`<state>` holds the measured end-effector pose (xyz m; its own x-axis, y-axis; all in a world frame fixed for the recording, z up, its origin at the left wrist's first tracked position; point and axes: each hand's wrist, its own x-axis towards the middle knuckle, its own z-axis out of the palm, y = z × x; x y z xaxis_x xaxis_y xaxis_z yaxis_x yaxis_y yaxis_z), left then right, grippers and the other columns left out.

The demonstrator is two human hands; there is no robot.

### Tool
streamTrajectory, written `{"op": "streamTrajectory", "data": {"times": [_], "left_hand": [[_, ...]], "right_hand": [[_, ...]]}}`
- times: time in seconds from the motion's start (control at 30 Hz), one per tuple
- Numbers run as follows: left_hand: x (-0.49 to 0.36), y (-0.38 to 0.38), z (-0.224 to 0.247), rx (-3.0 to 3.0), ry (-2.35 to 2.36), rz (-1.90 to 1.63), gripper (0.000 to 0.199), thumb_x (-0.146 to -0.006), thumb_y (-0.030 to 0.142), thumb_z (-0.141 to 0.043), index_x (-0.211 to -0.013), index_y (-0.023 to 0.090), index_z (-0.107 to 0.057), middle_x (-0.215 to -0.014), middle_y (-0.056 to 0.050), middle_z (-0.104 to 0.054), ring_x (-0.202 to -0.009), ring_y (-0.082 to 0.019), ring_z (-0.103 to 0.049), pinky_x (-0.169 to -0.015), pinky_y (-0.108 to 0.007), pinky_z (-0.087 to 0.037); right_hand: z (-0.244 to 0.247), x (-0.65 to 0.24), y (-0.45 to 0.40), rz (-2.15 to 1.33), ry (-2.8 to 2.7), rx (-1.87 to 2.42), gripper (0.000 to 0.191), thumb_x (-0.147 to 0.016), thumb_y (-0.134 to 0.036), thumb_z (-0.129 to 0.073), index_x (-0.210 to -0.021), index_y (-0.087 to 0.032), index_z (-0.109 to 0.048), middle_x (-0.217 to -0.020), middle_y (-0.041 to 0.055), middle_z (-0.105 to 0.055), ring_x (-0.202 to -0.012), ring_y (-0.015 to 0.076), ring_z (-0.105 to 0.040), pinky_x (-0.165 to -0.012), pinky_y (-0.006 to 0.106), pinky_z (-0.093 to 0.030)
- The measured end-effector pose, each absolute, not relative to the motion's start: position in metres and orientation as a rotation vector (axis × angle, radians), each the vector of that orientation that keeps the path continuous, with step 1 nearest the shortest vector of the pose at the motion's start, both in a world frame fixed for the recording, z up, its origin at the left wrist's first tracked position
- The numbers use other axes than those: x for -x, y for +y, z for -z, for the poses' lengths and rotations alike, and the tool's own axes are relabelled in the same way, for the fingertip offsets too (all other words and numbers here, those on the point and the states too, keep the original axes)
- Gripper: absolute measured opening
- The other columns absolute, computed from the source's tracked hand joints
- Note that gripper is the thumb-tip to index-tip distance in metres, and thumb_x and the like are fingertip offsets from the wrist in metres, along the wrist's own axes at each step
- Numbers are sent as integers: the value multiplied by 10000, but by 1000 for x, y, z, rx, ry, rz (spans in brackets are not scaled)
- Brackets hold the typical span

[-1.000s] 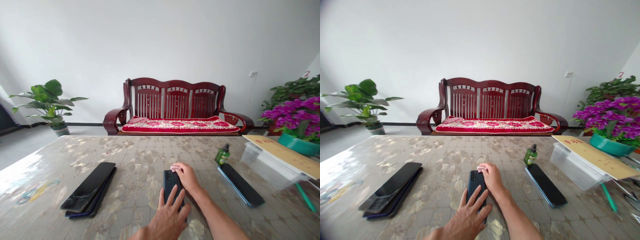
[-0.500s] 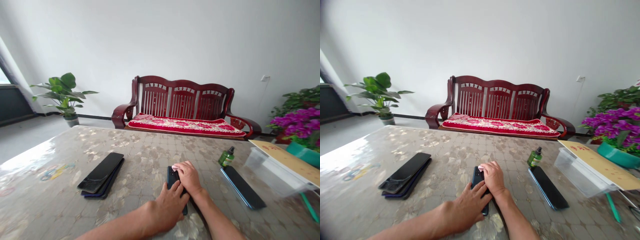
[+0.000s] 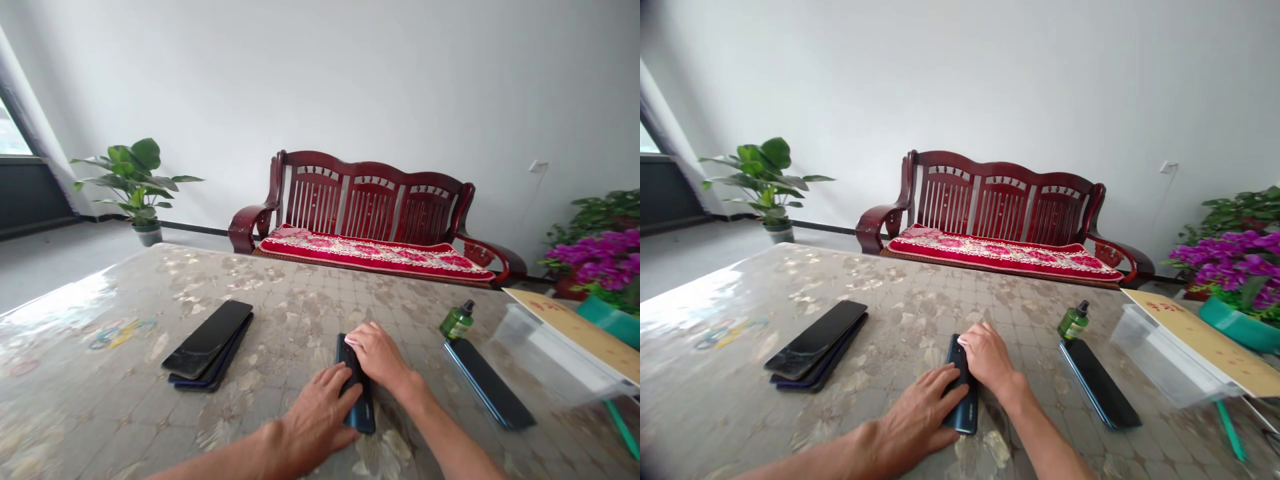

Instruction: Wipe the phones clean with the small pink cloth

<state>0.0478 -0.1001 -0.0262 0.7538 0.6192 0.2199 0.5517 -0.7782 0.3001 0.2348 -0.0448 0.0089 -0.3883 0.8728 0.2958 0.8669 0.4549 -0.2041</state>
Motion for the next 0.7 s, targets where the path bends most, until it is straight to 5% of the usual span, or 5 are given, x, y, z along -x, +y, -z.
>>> {"op": "streamTrajectory", "data": {"times": [0.3, 0.7], "left_hand": [[-47, -107, 39, -2699, 995, -596, 516, -845, 420, -700, -1300, 264, -513, -1331, -72, -526, -1296, -303, -432, -1088, -441, -380], [-41, -103, 42, -2801, 958, -480, 591, -900, 524, -628, -1393, 260, -438, -1402, -108, -509, -1323, -333, -437, -1055, -477, -418]], "right_hand": [[-1, -245, -84, -56, -2423, 1113, 294, -924, -59, -511, -1105, -220, -677, -1056, 43, -687, -998, 188, -589, -910, 329, -510], [7, -245, -58, -17, -2326, 1143, 335, -913, -26, -501, -1108, -226, -687, -1057, 46, -699, -1009, 199, -607, -902, 365, -544]]}}
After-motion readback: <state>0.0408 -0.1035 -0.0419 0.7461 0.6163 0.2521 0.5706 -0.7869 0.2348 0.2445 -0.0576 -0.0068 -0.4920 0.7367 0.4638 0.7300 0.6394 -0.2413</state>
